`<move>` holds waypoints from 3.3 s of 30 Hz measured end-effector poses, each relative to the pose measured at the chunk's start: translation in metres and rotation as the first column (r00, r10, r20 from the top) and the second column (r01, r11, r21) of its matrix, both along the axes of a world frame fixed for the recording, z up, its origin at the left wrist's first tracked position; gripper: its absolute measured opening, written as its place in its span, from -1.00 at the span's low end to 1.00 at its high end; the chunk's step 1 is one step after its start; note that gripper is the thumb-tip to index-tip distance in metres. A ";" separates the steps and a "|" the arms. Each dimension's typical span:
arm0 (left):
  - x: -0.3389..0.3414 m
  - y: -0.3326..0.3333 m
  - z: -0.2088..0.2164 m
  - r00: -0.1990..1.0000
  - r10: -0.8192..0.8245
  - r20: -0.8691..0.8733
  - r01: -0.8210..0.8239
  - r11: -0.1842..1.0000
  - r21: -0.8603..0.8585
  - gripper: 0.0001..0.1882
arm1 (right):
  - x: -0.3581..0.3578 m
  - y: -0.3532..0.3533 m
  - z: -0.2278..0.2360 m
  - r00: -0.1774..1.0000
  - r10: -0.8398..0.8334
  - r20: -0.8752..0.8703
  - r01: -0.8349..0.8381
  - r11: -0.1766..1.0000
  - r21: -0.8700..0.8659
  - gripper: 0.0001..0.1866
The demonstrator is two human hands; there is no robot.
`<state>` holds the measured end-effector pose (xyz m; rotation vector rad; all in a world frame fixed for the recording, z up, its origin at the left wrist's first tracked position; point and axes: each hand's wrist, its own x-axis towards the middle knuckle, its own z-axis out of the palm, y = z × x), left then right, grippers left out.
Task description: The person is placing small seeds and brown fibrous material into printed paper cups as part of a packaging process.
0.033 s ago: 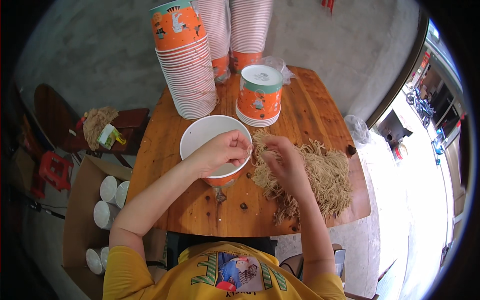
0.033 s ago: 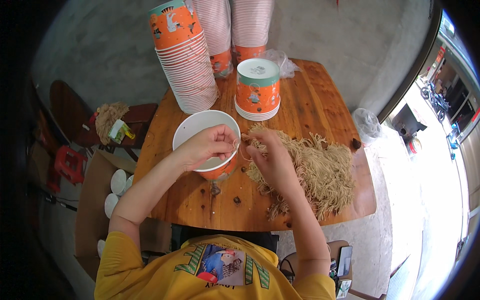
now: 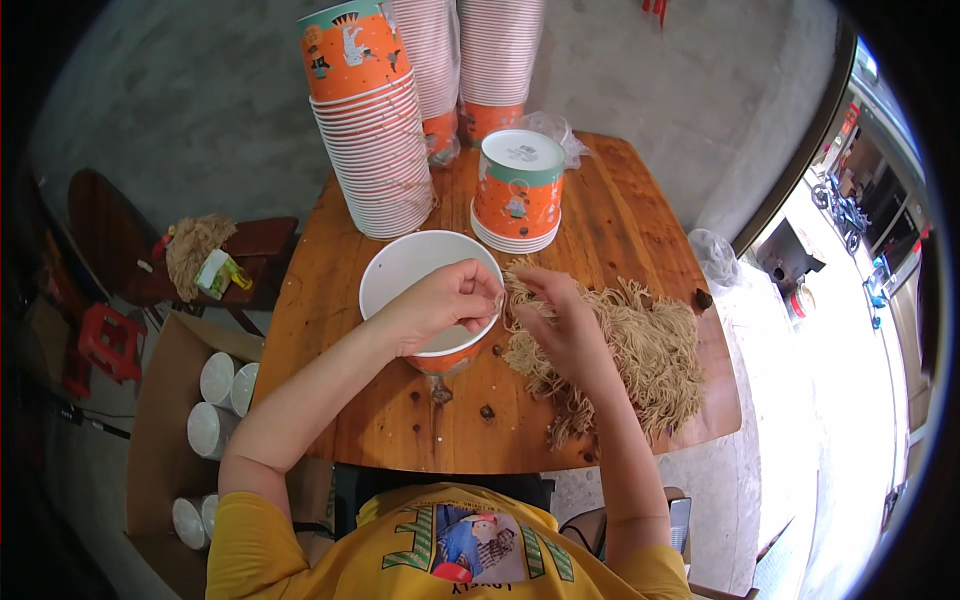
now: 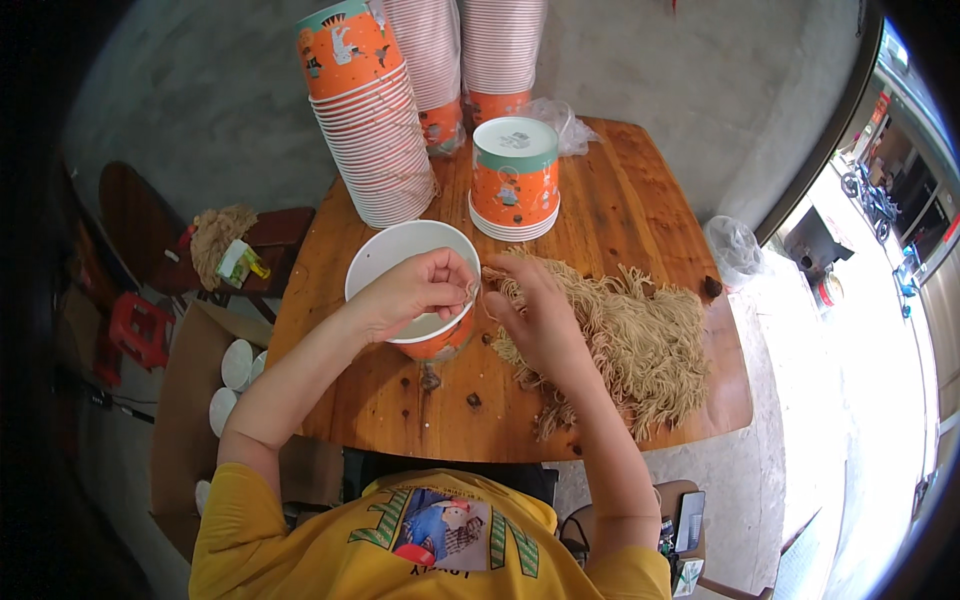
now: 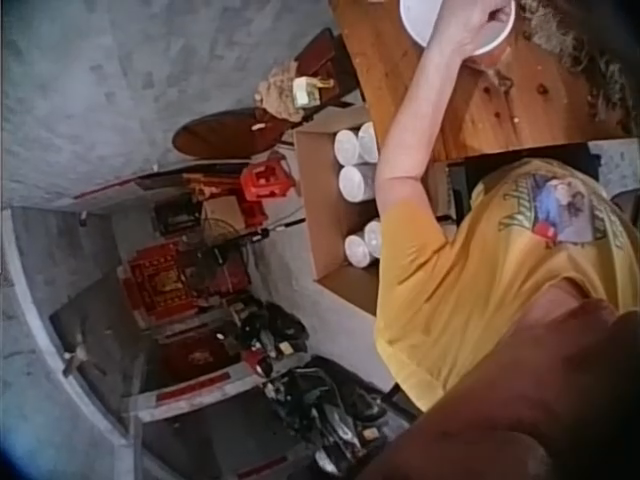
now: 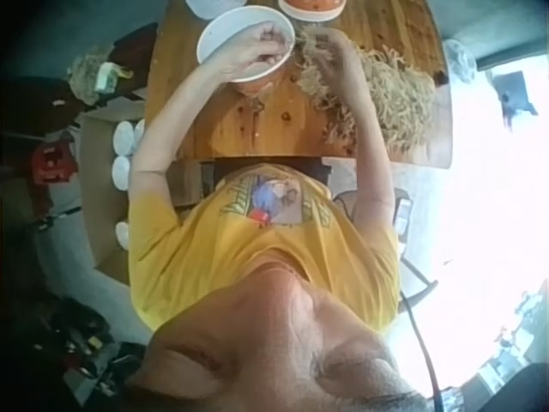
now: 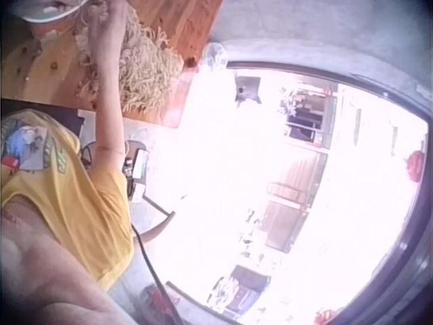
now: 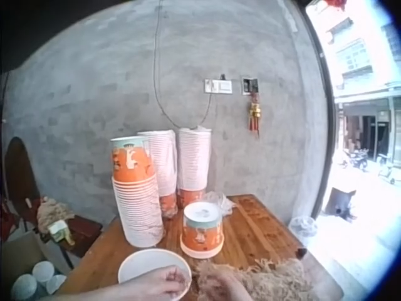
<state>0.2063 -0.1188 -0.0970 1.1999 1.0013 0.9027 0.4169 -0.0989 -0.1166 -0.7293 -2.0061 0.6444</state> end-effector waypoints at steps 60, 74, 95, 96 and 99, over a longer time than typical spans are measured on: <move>0.011 -0.020 -0.003 0.795 0.408 -0.450 -0.058 0.788 0.613 -0.90 | -0.027 -0.013 -0.004 0.991 -0.120 0.061 0.127 0.984 -0.122 -0.86; 0.004 -0.009 -0.009 0.955 0.204 -0.214 -0.142 0.952 0.272 -0.85 | -0.030 -0.005 -0.022 0.965 0.031 -0.262 -0.150 0.880 -0.451 -0.92; 0.010 -0.021 -0.003 0.800 0.392 -0.455 -0.114 0.843 0.526 -0.93 | -0.032 -0.011 -0.016 0.985 0.000 -0.172 -0.075 0.898 -0.433 -0.92; 0.011 -0.021 -0.002 0.818 0.368 -0.443 -0.133 0.869 0.477 -0.93 | -0.033 -0.009 -0.019 0.982 0.000 -0.187 -0.082 0.899 -0.430 -0.92; 0.010 -0.019 -0.004 0.844 0.361 -0.397 -0.164 0.878 0.449 -0.93 | -0.034 -0.010 -0.021 0.977 0.002 -0.214 -0.095 0.899 -0.428 -0.92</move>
